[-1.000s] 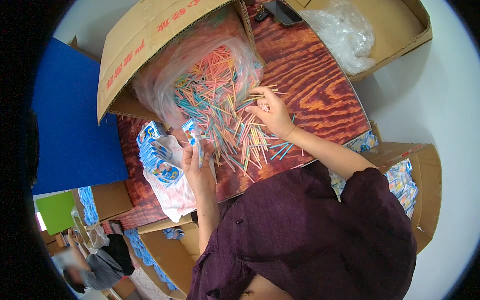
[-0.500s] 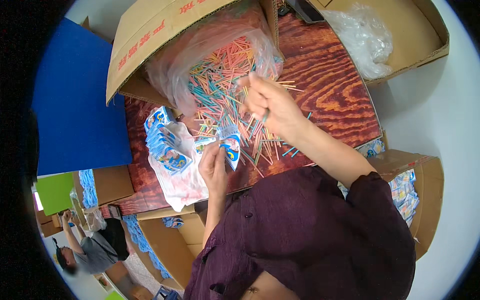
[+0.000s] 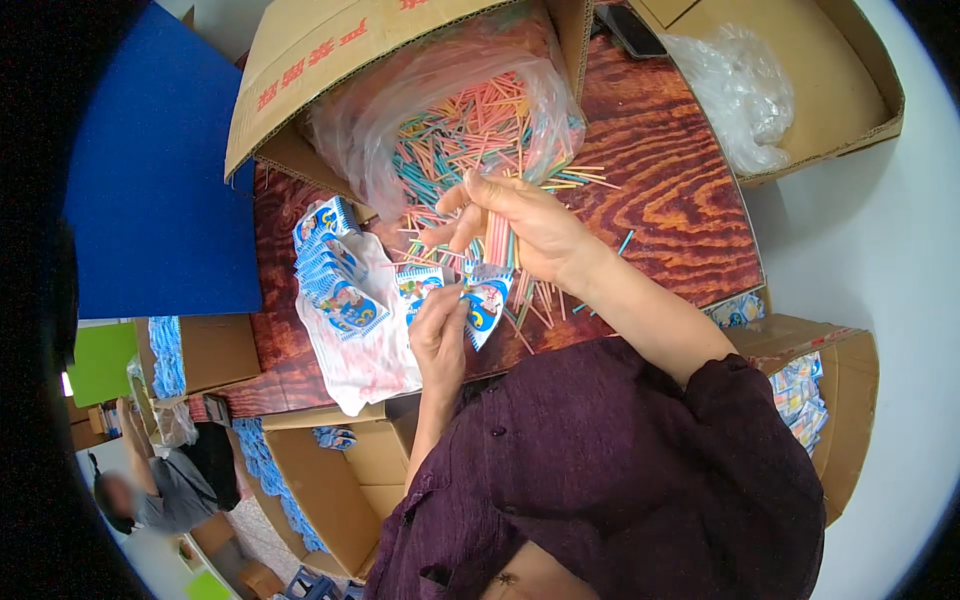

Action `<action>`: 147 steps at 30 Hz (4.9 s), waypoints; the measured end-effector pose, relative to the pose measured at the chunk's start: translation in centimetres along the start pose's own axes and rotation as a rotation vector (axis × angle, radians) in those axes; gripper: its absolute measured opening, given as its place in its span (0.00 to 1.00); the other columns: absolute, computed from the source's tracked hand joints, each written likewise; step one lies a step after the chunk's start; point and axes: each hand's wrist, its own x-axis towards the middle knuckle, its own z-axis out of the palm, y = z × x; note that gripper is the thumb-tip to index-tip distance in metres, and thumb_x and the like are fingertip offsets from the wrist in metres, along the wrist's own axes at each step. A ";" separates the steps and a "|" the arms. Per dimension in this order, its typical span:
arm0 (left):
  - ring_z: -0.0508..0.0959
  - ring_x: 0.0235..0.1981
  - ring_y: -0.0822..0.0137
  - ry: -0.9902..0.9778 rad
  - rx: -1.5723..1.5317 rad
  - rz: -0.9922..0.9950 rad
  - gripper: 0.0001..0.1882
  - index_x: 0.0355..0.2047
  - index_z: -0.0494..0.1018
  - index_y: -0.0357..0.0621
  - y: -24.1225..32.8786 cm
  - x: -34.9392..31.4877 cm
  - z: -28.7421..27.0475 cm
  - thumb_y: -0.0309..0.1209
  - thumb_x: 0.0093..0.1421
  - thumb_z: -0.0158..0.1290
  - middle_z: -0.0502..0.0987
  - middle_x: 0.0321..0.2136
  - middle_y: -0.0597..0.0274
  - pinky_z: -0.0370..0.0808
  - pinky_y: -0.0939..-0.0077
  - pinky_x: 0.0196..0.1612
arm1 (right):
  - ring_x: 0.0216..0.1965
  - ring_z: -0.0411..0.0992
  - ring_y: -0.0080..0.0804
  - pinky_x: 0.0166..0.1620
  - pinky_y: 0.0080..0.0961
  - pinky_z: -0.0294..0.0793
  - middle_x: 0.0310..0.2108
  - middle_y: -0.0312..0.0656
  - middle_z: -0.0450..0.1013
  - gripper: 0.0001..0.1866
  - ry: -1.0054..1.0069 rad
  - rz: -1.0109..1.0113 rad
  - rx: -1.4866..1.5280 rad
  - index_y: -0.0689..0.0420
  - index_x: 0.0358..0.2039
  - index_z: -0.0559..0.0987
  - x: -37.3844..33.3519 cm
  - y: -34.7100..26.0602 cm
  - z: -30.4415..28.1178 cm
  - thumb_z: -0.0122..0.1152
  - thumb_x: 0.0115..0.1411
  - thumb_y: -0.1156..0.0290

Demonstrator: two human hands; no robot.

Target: Packaging bunches of multicolored plastic chopsticks into small clear plastic bags.

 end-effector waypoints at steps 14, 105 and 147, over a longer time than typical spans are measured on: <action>0.75 0.33 0.66 0.130 -0.177 -0.136 0.04 0.32 0.72 0.28 -0.1 -0.6 1.8 0.19 0.57 0.52 0.76 0.31 0.54 0.70 0.78 0.38 | 0.47 0.73 0.47 0.52 0.39 0.70 0.26 0.50 0.77 0.20 0.236 -0.221 -0.045 0.63 0.42 0.72 -1.7 2.3 0.3 0.42 0.68 0.57; 0.68 0.26 0.82 0.205 -0.139 -0.259 0.05 0.33 0.73 0.34 -2.2 -0.7 -2.9 0.25 0.61 0.52 0.72 0.26 0.71 0.64 0.88 0.29 | 0.54 0.60 0.43 0.55 0.37 0.58 0.45 0.45 0.68 0.19 0.322 -0.483 -2.215 0.62 0.40 0.76 7.7 -1.1 -7.6 0.59 0.44 0.76; 0.70 0.31 0.81 0.103 -0.611 -0.214 0.06 0.35 0.71 0.36 -0.2 6.9 0.2 0.26 0.63 0.48 0.73 0.30 0.71 0.67 0.87 0.35 | 0.17 0.57 0.14 0.17 0.11 0.50 0.19 0.32 0.63 0.07 -0.121 0.585 -0.082 0.56 0.27 0.70 2.4 3.6 -3.0 0.60 0.56 0.74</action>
